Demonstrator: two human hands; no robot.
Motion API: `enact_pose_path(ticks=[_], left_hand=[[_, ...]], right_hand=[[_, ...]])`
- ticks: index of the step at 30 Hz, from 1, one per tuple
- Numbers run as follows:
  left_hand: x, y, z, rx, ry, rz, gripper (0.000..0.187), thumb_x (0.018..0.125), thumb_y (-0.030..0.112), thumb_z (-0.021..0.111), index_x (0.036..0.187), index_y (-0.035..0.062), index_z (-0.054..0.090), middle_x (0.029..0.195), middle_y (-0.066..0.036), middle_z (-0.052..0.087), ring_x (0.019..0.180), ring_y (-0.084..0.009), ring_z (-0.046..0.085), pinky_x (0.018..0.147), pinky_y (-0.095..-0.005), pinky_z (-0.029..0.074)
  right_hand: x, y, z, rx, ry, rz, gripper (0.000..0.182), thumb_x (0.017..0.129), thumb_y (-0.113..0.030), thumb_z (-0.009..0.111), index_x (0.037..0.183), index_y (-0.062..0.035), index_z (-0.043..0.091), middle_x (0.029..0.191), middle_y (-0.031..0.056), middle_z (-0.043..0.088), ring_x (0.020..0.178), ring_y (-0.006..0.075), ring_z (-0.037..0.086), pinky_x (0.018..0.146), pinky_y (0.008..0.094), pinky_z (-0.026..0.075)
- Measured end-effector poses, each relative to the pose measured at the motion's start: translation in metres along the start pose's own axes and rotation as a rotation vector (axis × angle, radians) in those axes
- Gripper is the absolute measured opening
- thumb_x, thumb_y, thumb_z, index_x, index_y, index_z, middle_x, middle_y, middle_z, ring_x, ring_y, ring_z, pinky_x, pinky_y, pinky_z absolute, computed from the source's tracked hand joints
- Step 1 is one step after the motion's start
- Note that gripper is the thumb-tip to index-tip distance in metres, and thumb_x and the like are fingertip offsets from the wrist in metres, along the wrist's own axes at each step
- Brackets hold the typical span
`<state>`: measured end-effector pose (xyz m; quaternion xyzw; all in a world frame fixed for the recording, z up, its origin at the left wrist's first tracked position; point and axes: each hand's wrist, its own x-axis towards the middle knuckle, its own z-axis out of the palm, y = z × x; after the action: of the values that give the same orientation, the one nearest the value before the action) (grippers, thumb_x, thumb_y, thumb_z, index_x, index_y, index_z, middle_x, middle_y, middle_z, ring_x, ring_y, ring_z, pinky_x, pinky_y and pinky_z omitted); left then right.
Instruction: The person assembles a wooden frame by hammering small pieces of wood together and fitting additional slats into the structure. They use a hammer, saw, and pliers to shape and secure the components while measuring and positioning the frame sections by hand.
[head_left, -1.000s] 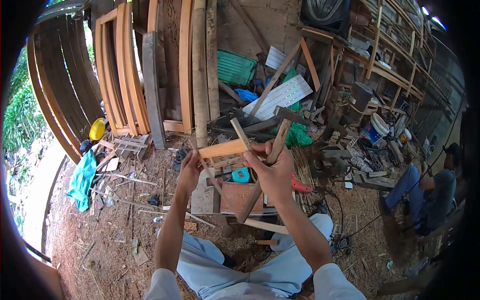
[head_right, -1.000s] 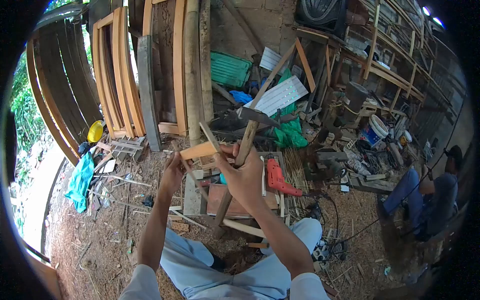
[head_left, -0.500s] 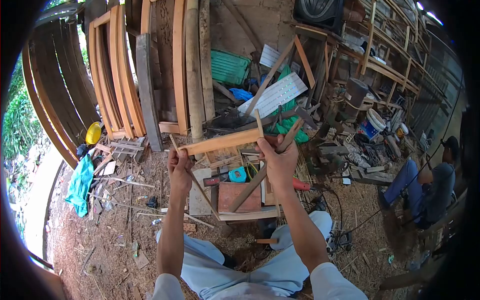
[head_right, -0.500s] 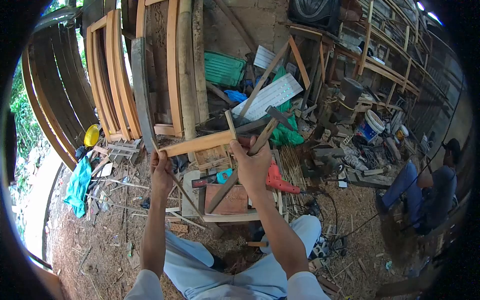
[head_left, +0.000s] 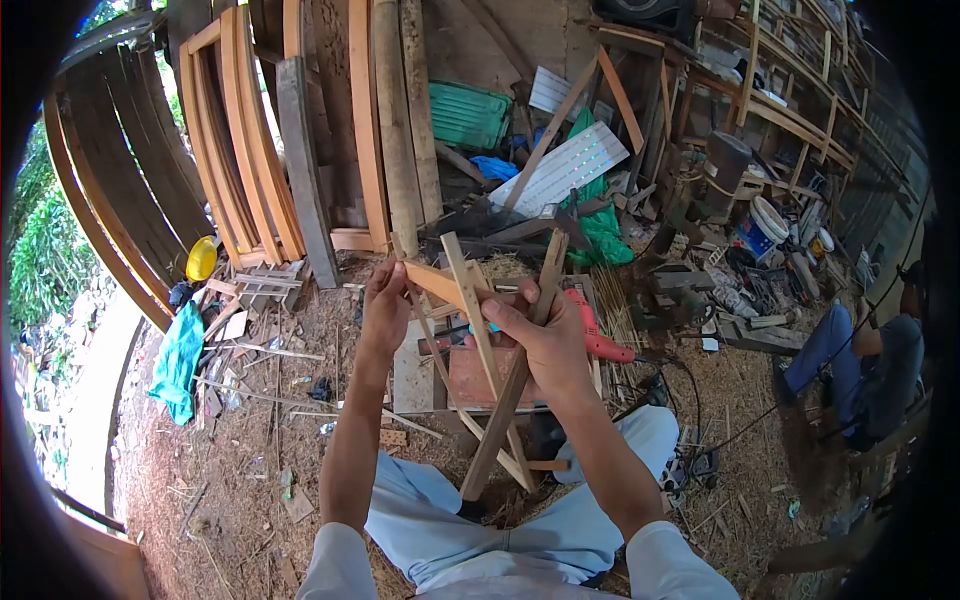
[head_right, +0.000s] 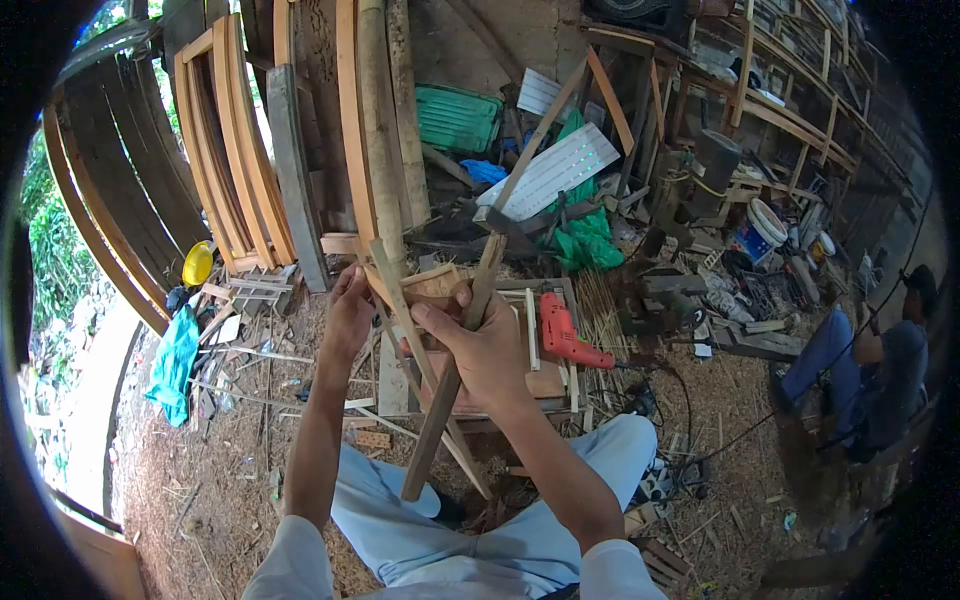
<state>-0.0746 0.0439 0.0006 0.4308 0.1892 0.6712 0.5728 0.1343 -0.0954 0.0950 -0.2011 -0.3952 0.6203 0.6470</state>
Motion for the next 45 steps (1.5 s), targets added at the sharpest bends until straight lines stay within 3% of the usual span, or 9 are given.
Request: enact_pose_path(ticks=[5, 12, 14, 18, 20, 28, 37, 40, 45], left_hand=[[0.004, -0.011, -0.017, -0.101, -0.018, -0.054, 0.018, 0.096, 0.016, 0.057, 0.110, 0.0057, 0.061, 0.103, -0.001, 0.064, 0.095, -0.0100, 0.058, 0.084, -0.0272, 0.046], [0.003, -0.008, -0.018, -0.087, -0.009, -0.046, 0.025, 0.096, 0.017, 0.057, 0.116, 0.0026, 0.060, 0.106, -0.003, 0.065, 0.097, -0.0114, 0.059, 0.088, -0.0283, 0.046], [0.004, -0.008, -0.019, -0.087, -0.016, -0.042, 0.026, 0.096, 0.017, 0.057, 0.117, 0.0026, 0.060, 0.106, -0.003, 0.064, 0.097, -0.0114, 0.059, 0.088, -0.0286, 0.046], [-0.002, -0.001, -0.010, -0.073, 0.018, -0.002, 0.026, 0.095, 0.017, 0.058, 0.117, 0.0025, 0.060, 0.106, -0.003, 0.065, 0.097, -0.0116, 0.059, 0.089, -0.0292, 0.046], [-0.001, -0.001, -0.011, -0.070, 0.035, -0.001, 0.025, 0.095, 0.016, 0.059, 0.116, 0.0027, 0.060, 0.106, -0.003, 0.065, 0.097, -0.0118, 0.059, 0.089, -0.0291, 0.046], [-0.003, 0.003, -0.020, -0.060, 0.100, 0.050, 0.024, 0.092, 0.013, 0.063, 0.114, 0.0039, 0.060, 0.103, -0.004, 0.064, 0.095, -0.0135, 0.060, 0.087, -0.0298, 0.047], [-0.007, 0.007, -0.001, 0.153, 0.154, 0.166, 0.020, 0.095, 0.014, 0.058, 0.112, 0.0030, 0.059, 0.099, -0.005, 0.065, 0.089, -0.0118, 0.061, 0.078, -0.0259, 0.050], [-0.027, 0.008, 0.011, 0.428, 0.076, -0.002, 0.023, 0.100, 0.014, 0.046, 0.113, -0.0004, 0.057, 0.093, -0.004, 0.063, 0.077, -0.0119, 0.063, 0.074, -0.0288, 0.053], [-0.077, -0.017, -0.021, 0.660, -0.162, -0.105, 0.024, 0.100, 0.016, 0.048, 0.117, 0.0017, 0.057, 0.079, -0.002, 0.058, 0.065, -0.0088, 0.056, 0.060, -0.0240, 0.047]], right_hand=[[-0.003, -0.001, 0.007, -0.004, -0.013, 0.045, 0.027, 0.086, -0.001, 0.065, 0.089, -0.0104, 0.040, 0.104, 0.0214, 0.065, 0.096, 0.0240, 0.067, 0.071, 0.0367, 0.062], [-0.005, -0.003, 0.009, -0.074, -0.011, 0.043, 0.031, 0.084, 0.000, 0.067, 0.091, -0.0089, 0.039, 0.099, 0.0188, 0.065, 0.092, 0.0221, 0.067, 0.072, 0.0389, 0.062], [-0.005, -0.001, 0.010, -0.124, -0.016, 0.011, 0.031, 0.085, 0.002, 0.065, 0.091, -0.0068, 0.036, 0.096, 0.0225, 0.067, 0.080, 0.0193, 0.068, 0.063, 0.0295, 0.058], [-0.005, 0.001, 0.010, -0.121, -0.032, 0.004, 0.033, 0.084, 0.002, 0.066, 0.091, -0.0073, 0.035, 0.094, 0.0219, 0.068, 0.077, 0.0187, 0.068, 0.062, 0.0271, 0.057], [-0.004, 0.001, 0.009, -0.198, -0.029, -0.018, 0.034, 0.082, 0.000, 0.069, 0.092, -0.0093, 0.038, 0.098, 0.0179, 0.066, 0.090, 0.0205, 0.067, 0.072, 0.0346, 0.062], [-0.006, 0.002, 0.006, -0.221, 0.028, -0.082, 0.036, 0.081, 0.003, 0.069, 0.093, -0.0107, 0.038, 0.101, 0.0176, 0.066, 0.090, 0.0172, 0.066, 0.073, 0.0314, 0.059], [0.023, 0.027, -0.039, -0.265, 0.232, -0.293, 0.034, 0.082, -0.005, 0.072, 0.093, -0.0087, 0.040, 0.096, 0.0121, 0.064, 0.070, 0.0118, 0.061, 0.060, 0.0258, 0.053], [0.040, 0.022, -0.055, -0.103, 0.401, -0.371, 0.034, 0.083, -0.005, 0.072, 0.092, -0.0103, 0.040, 0.088, 0.0078, 0.062, 0.067, 0.0109, 0.059, 0.059, 0.0250, 0.051], [0.060, 0.013, -0.125, 0.044, 0.494, -0.464, 0.030, 0.085, -0.007, 0.071, 0.088, -0.0109, 0.041, 0.080, 0.0045, 0.059, 0.066, 0.0102, 0.057, 0.060, 0.0250, 0.052]])
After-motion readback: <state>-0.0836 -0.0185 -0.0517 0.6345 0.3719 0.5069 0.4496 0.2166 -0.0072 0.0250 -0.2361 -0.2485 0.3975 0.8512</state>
